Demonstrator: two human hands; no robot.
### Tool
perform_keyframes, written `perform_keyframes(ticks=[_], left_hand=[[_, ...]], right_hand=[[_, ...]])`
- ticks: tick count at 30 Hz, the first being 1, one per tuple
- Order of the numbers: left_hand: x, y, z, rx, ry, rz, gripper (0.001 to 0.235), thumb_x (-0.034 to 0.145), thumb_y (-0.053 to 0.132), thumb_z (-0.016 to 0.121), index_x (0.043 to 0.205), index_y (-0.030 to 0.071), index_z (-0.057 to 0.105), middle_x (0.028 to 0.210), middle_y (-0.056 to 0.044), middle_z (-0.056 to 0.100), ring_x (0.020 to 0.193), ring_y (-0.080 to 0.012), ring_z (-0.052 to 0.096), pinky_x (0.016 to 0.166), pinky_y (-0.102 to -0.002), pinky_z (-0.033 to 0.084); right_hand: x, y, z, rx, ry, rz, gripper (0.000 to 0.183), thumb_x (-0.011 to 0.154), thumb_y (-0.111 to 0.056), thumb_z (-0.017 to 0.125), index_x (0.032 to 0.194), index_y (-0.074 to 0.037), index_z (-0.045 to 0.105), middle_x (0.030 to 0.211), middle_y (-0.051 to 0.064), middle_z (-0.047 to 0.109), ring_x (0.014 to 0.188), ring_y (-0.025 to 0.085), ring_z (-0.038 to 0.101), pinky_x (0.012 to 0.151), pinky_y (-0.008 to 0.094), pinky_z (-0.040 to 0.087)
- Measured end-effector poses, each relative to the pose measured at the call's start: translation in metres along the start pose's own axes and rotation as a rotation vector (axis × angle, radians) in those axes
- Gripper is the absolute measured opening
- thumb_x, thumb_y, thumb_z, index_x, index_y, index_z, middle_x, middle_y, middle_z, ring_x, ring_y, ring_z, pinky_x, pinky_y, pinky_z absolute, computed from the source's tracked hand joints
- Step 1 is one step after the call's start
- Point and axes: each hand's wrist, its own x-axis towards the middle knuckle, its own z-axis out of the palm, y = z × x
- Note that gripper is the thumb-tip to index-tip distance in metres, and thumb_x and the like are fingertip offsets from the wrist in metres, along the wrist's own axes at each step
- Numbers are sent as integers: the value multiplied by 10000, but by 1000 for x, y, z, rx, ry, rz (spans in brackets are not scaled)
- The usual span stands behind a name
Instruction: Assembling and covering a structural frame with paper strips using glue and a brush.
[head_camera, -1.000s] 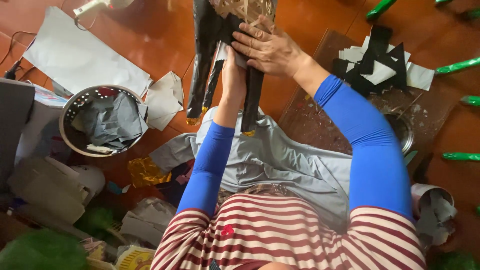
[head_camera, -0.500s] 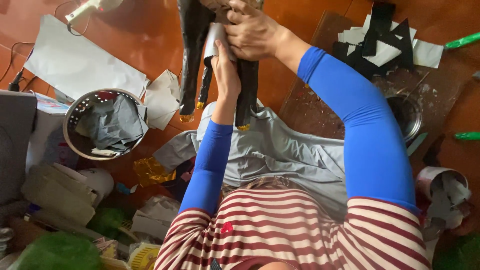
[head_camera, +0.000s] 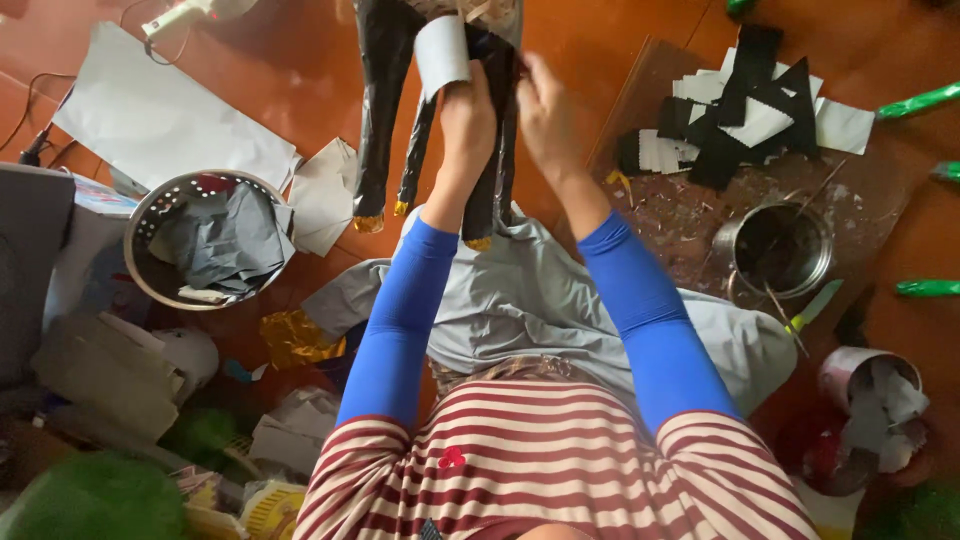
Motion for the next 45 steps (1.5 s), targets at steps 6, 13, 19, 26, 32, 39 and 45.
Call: perform_keyframes(ticks=[6,13,19,26,32,39,45], left_hand=[[-24,83,-104,-187,242,172,728,908,111,619,1568,199,324,1540,-480,191,1155,-601,516,762,-500,575],[-24,68,-96,-361,265,290,981,885,-41,709,1659,347,247,1621,-362,175,1426,-590,400,1161,-505,486],[-24,66,-111,-444,169,319,1001,832,-15,784,1624,352,294,1613,-344,203,1411,-560,428,1147,-486,485],[-28,70,-118,-448,100,302,834,930,101,768,1606,344,345,1593,-356,232,1383,-560,433,1114,-488,490],[-22,66,-115,-245,195,337,635,1016,179,710,1569,304,424,1479,-260,447,1374,-475,465,1162,-475,403],[8,34,-60,-999,327,184,464,1100,-30,462,1551,66,410,1336,-118,614,1262,-215,593,1144,-338,444],[14,35,-56,-941,401,220,223,1114,-10,504,1326,40,550,1240,-91,640,1159,-189,617,1029,-292,490]], right_hand=[[-11,6,10,254,-87,-226,461,1089,-215,529,1470,35,459,1375,226,629,1303,333,626,1113,436,476],[40,74,33,542,119,152,407,1057,-318,538,1332,-33,631,1082,62,722,844,122,656,644,289,575],[60,116,61,806,166,364,192,1010,-231,647,1067,-48,668,778,-2,643,579,91,518,441,259,381],[75,124,56,742,210,468,240,994,-203,656,1069,25,639,847,51,693,706,166,638,604,315,528],[62,104,33,313,302,-20,250,972,-123,638,1157,45,633,1021,159,731,890,216,690,797,343,582],[48,49,11,196,9,42,502,1148,-308,422,1555,-14,435,1566,207,522,1440,293,537,1182,328,434],[66,65,14,144,-107,-20,722,1118,-479,432,1599,30,256,1567,234,519,1480,311,507,1190,344,414]])
